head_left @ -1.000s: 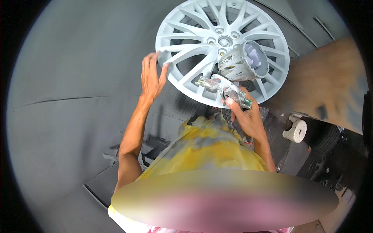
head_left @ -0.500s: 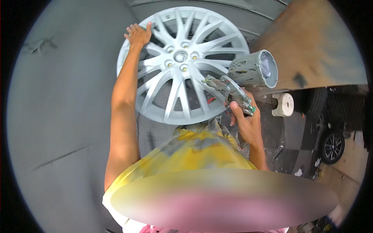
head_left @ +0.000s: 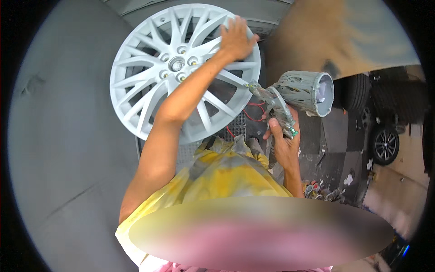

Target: Painting a car rim with a spray gun in a workshop.

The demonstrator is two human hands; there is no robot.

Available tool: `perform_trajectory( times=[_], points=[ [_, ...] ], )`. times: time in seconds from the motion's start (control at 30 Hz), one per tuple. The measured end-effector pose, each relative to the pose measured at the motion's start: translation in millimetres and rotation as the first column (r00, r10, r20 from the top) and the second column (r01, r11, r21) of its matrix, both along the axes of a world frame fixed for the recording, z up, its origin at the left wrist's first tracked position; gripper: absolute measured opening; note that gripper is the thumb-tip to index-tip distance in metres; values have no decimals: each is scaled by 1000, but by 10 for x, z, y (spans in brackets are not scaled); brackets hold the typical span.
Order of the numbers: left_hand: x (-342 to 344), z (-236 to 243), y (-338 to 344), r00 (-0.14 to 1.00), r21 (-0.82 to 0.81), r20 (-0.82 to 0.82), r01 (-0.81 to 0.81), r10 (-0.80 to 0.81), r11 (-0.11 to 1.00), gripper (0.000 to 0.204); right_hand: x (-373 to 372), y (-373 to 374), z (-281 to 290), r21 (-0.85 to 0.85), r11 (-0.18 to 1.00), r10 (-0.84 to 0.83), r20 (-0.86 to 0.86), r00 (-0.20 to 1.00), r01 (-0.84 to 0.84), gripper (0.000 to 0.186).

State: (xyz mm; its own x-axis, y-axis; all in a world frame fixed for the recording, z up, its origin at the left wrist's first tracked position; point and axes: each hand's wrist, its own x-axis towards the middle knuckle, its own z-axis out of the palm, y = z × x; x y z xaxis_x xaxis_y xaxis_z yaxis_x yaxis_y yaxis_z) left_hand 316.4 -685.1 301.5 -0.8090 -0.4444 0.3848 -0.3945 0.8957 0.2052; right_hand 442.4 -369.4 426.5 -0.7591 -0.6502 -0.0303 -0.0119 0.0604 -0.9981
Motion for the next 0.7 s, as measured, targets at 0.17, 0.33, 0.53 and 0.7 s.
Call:
perform_trajectory(
  times=[0.17,0.33,0.53,0.7],
  points=[
    [879,-31,809,982,198,-52,187,-180,962,84,-171,163,-117,-61,990,130,-15,991,-131,47],
    [1641,69,1398,989,161,123,56,-77,985,75,-330,641,-170,-32,957,289,24,957,-289,41],
    [1772,-98,1265,999,187,-39,15,-8,982,41,-706,922,-774,197,925,346,-83,934,-325,35],
    [1627,6,1338,992,226,113,-74,49,971,38,-817,1275,-1182,267,875,407,47,912,-404,37]
  ],
)
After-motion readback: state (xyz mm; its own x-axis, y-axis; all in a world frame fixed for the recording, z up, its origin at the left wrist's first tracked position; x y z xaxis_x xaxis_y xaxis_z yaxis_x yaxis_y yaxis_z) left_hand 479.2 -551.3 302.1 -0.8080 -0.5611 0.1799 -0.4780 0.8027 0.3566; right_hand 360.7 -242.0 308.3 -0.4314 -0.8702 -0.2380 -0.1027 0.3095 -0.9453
